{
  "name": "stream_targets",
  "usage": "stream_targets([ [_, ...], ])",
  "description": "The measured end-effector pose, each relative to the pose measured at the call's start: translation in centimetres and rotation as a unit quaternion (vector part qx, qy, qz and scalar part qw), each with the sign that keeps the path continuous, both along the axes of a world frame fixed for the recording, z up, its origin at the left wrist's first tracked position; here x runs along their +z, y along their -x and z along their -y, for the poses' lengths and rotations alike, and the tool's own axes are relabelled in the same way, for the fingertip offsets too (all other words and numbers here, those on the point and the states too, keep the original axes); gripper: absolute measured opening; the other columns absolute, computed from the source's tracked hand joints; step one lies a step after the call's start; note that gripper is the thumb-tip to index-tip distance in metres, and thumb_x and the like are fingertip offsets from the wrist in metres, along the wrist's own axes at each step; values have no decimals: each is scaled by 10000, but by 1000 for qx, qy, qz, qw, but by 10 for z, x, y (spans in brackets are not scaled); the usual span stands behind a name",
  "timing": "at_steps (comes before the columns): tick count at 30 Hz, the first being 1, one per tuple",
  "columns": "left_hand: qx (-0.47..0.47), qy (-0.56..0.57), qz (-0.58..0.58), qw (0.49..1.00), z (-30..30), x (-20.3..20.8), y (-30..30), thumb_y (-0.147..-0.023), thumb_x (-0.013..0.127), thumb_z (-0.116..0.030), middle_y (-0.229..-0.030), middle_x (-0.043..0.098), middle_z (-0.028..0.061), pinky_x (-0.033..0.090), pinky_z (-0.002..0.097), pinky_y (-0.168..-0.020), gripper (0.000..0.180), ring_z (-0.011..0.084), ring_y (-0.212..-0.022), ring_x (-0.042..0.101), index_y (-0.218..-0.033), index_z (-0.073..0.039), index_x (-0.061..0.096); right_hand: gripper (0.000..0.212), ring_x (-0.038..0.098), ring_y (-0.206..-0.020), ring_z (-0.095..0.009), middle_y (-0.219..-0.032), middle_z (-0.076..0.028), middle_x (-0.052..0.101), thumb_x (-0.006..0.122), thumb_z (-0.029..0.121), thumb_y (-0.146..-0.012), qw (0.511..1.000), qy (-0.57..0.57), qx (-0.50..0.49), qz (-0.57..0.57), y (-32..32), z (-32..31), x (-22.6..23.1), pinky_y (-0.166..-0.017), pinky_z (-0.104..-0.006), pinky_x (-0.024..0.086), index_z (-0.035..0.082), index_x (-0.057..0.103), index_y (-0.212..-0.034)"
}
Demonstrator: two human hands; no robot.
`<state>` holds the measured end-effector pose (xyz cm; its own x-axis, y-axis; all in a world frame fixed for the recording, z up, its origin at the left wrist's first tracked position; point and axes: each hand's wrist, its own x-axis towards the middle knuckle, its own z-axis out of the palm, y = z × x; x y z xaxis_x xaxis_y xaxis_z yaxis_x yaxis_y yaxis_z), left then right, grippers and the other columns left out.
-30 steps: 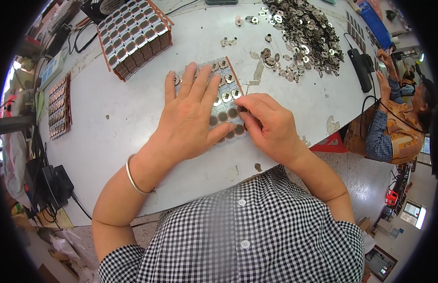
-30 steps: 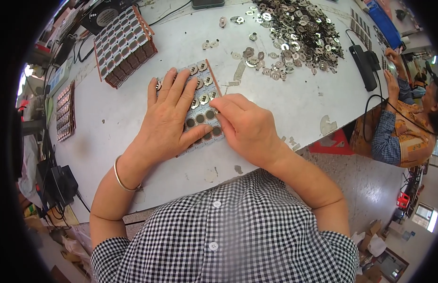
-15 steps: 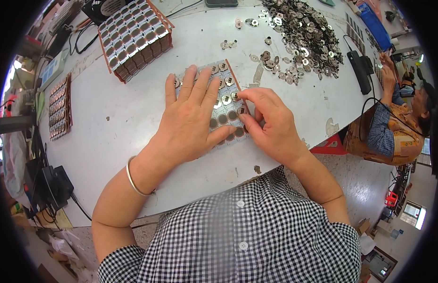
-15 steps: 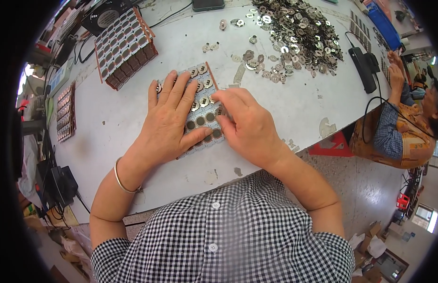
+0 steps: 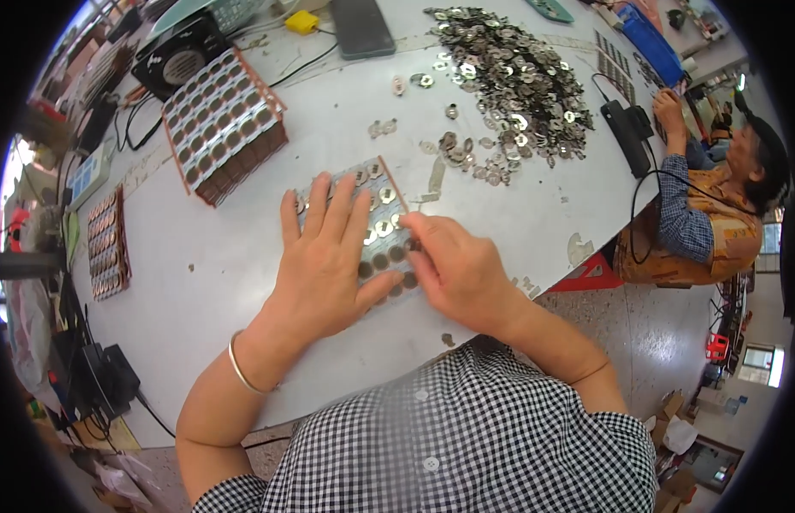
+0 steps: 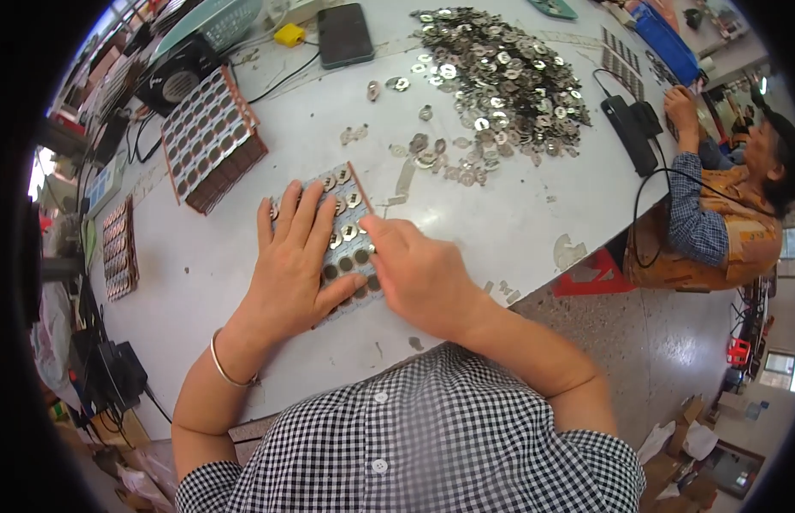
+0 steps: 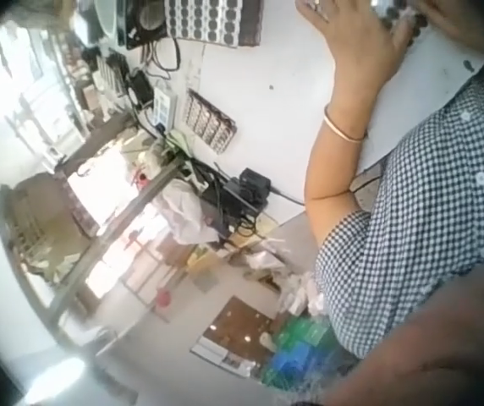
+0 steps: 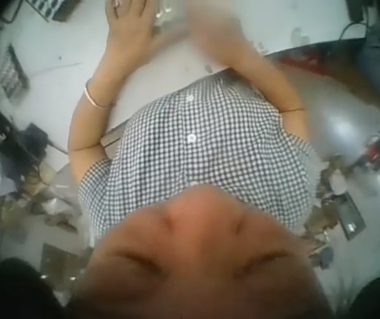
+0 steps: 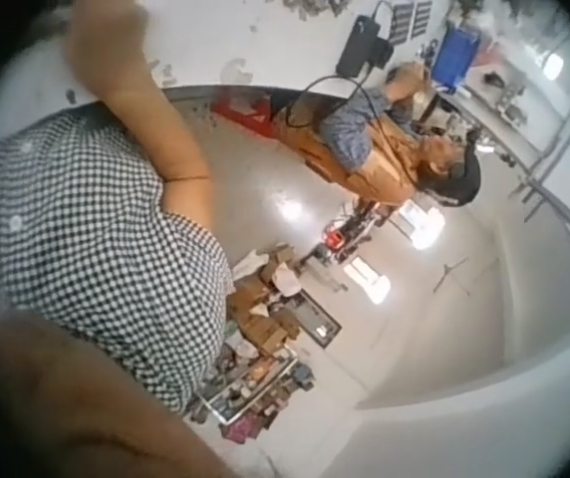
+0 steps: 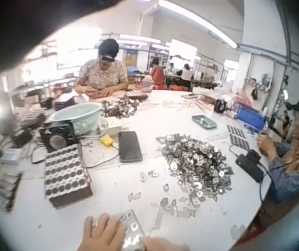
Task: Placing small metal components into a grid on a board.
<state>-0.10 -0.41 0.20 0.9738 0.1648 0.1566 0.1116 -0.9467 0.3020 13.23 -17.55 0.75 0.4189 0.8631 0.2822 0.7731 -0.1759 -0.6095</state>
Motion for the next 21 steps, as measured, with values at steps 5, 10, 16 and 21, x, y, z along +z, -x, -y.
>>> stream_targets([
  [5,3,0,-15,1000,-1,2,1,-866,711,-505,-1609,328,285,107,667,-1200,932,482,-1514,248,-1507,92,393,442,709,-746,-302,-1040,-138,684,710,-19,-832,999,-6,-8,47,5,1,-1,-591,-374,577,32,612,-1260],
  [10,-2,-11,-20,1000,-2,1,-2,-865,715,-503,-1615,323,284,103,663,-1202,941,480,-1521,237,-1512,94,384,414,695,-701,-283,-1005,-112,676,721,-9,-813,996,-11,-6,90,2,3,-4,-541,-364,555,29,633,-1216],
  [16,1,4,-22,1000,-2,3,-4,-862,725,-494,-1602,341,285,106,661,-1201,934,481,-1512,251,-1507,93,390,392,697,-692,-256,-991,-112,692,728,-2,-818,995,-56,38,71,-6,2,-8,-542,-343,555,37,644,-1199],
  [21,-2,7,-6,1000,-2,2,-2,-860,728,-498,-1590,355,285,106,658,-1201,922,485,-1499,271,-1493,93,412,474,701,-712,-271,-1011,-106,688,752,21,-822,999,-45,-12,14,-7,4,-10,-564,-354,557,47,606,-1273],
])
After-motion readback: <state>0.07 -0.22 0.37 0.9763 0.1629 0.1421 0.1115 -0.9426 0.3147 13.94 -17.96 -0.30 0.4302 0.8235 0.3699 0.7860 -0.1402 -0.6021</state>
